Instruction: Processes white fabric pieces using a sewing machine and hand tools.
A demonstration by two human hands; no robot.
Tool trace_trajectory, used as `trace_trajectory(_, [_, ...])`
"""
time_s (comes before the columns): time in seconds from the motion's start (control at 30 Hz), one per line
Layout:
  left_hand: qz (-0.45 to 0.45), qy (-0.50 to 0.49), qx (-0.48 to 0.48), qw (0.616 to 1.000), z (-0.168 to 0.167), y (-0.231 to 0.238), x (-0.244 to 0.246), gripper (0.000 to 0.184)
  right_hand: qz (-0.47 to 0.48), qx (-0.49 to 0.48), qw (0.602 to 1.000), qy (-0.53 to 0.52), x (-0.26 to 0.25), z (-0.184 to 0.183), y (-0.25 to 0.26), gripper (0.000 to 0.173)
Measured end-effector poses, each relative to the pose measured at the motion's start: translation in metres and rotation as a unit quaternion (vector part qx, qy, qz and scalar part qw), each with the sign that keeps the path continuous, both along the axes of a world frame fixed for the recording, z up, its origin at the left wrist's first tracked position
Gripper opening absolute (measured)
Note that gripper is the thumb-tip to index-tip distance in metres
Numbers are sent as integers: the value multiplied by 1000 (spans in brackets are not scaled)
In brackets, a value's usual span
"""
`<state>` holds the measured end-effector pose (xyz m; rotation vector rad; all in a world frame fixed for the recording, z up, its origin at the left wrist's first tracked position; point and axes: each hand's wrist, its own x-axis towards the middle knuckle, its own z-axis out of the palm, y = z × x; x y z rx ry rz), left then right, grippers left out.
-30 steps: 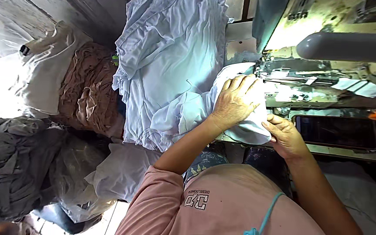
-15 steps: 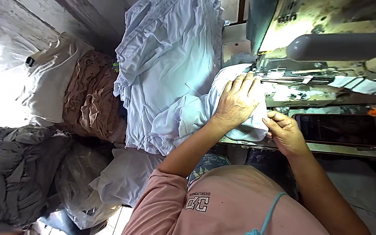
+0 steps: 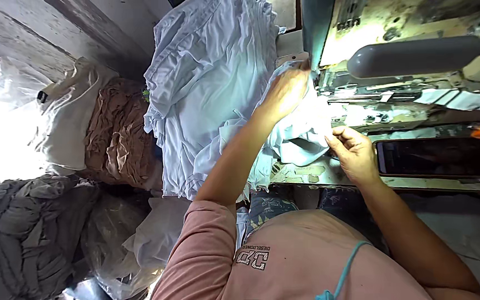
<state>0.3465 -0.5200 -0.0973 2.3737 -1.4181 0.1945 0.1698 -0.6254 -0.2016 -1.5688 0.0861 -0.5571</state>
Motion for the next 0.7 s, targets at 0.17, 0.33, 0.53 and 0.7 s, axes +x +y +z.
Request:
trace_trajectory(0.17, [35, 26, -68, 997, -1, -13, 20, 26, -56, -48, 996, -52, 12, -4, 4, 4])
trace_trajectory(0.33, [126, -37, -86, 988, -6, -16, 43, 43, -72, -128, 989, -35, 12, -11, 4, 12])
trace_trajectory(0.53, [114, 59, -97, 987, -21, 23, 64, 37, -88, -131, 988, -4, -10, -18, 6, 15])
trace_trajectory(0.7, [-16, -27, -193, 981, -11, 83, -4, 40, -47, -57, 997, -18, -17, -17, 4, 11])
